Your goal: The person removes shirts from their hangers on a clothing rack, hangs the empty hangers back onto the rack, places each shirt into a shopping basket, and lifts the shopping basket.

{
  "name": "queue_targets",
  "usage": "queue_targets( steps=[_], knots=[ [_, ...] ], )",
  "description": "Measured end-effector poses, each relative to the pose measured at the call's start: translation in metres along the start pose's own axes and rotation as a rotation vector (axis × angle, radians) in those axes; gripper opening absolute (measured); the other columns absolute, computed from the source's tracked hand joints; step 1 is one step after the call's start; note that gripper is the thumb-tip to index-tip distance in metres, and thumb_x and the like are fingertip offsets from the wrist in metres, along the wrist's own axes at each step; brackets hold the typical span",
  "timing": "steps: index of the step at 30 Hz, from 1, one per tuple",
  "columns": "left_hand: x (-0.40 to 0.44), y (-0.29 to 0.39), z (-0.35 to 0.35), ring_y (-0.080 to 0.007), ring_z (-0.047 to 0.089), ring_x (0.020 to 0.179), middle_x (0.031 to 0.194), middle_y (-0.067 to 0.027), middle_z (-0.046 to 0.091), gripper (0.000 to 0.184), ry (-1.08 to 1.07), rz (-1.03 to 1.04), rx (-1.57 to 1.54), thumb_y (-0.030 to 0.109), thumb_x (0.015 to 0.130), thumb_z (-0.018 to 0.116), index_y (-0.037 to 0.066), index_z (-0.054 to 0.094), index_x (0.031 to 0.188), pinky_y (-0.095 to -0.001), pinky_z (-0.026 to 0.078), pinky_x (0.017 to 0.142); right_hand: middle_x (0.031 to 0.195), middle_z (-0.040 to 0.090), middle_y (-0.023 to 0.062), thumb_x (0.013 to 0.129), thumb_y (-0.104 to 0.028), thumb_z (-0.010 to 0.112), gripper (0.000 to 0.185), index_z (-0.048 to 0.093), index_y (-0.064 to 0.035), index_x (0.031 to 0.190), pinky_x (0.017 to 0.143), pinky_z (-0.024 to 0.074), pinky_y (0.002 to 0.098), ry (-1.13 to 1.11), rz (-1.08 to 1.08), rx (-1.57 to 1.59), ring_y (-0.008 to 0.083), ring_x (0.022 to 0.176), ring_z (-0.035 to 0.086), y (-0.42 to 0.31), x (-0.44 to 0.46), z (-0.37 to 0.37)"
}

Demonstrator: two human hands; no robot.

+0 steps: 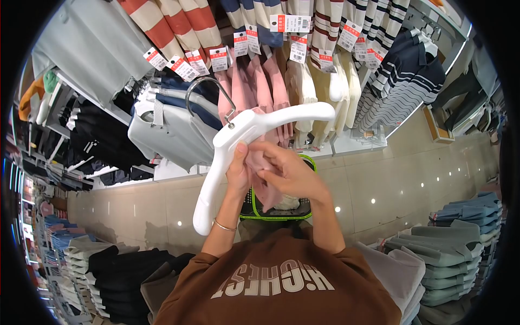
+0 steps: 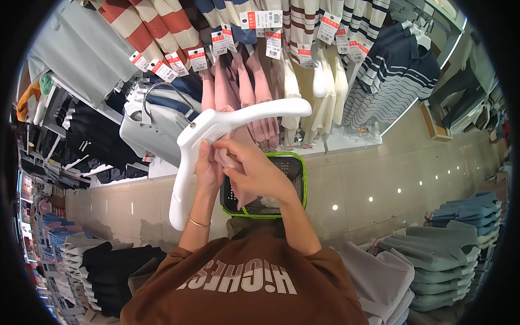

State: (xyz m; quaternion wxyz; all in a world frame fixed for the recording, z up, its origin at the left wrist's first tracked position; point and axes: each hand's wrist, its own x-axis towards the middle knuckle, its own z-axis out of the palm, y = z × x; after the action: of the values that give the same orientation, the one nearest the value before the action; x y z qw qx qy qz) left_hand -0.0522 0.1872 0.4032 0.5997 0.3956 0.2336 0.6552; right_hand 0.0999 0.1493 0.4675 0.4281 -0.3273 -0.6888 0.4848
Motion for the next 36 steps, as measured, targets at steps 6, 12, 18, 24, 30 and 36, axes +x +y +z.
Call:
queue_targets(
  steps=[6, 12, 18, 24, 30, 36],
  knots=[
    [0.0, 0.015, 0.017, -0.0236, 0.051, 0.118, 0.128, -0.014, 0.052, 0.049, 0.074, -0.01, 0.007, 0.03, 0.096, 0.053, -0.003, 0.043, 0.131, -0.0392, 0.037, 0.106, 0.114, 0.058, 0.0085, 0.083, 0.008, 0.052, 0.051, 0.045, -0.0003, 0.132, 0.089, 0.0438, 0.0273, -0.08, -0.084, 0.009, 0.0132, 0.101, 0.056, 0.005, 0.002, 0.003],
    [-0.001, 0.013, 0.015, -0.0245, 0.051, 0.118, 0.127, -0.0142, 0.053, 0.049, 0.054, -0.07, -0.065, 0.03, 0.096, 0.052, -0.003, 0.042, 0.131, -0.0401, 0.037, 0.105, 0.115, 0.059, 0.0097, 0.083, 0.01, 0.05, 0.046, 0.049, 0.0018, 0.128, 0.096, 0.0437, 0.029, -0.038, -0.024, 0.352, 0.0146, 0.109, 0.056, 0.021, 0.006, 0.008],
    [-0.004, 0.009, 0.005, -0.0249, 0.051, 0.118, 0.127, -0.0145, 0.053, 0.052, -0.053, -0.125, -0.099, 0.029, 0.092, 0.058, -0.002, 0.042, 0.131, -0.0404, 0.039, 0.102, 0.105, 0.062, 0.0113, 0.078, 0.009, 0.053, 0.037, 0.056, 0.006, 0.114, 0.094, 0.0458, 0.0317, 0.061, 0.043, 0.315, 0.0162, 0.101, 0.06, 0.013, 0.004, 0.003],
    [-0.009, -0.001, -0.01, -0.0269, 0.05, 0.12, 0.128, -0.0142, 0.053, 0.053, -0.091, -0.167, -0.034, 0.036, 0.094, 0.053, -0.001, 0.043, 0.131, -0.0429, 0.035, 0.105, 0.103, 0.064, 0.0113, 0.075, 0.008, 0.055, 0.035, 0.059, 0.0049, 0.109, 0.093, 0.0459, 0.031, 0.038, 0.062, 0.225, 0.016, 0.1, 0.06, 0.012, -0.002, -0.003],
    [-0.02, -0.004, -0.003, -0.0245, 0.055, 0.113, 0.123, -0.0131, 0.056, 0.053, -0.059, -0.234, -0.086, 0.03, 0.089, 0.062, -0.001, 0.046, 0.129, -0.0388, 0.043, 0.097, 0.091, 0.063, 0.0068, 0.075, 0.005, 0.06, 0.029, 0.06, 0.0028, 0.104, 0.081, 0.0505, 0.0286, -0.03, 0.08, 0.013, 0.0136, 0.088, 0.061, 0.024, -0.006, -0.009],
    [-0.019, -0.013, -0.022, -0.0237, 0.055, 0.11, 0.121, -0.0127, 0.057, 0.053, -0.177, -0.272, -0.025, 0.03, 0.089, 0.062, 0.0, 0.046, 0.13, -0.0357, 0.049, 0.088, 0.087, 0.062, 0.0043, 0.076, 0.001, 0.065, 0.024, 0.062, 0.002, 0.1, 0.076, 0.0534, 0.0285, -0.083, 0.171, -0.111, 0.012, 0.083, 0.062, 0.029, -0.005, -0.011]
  ],
)
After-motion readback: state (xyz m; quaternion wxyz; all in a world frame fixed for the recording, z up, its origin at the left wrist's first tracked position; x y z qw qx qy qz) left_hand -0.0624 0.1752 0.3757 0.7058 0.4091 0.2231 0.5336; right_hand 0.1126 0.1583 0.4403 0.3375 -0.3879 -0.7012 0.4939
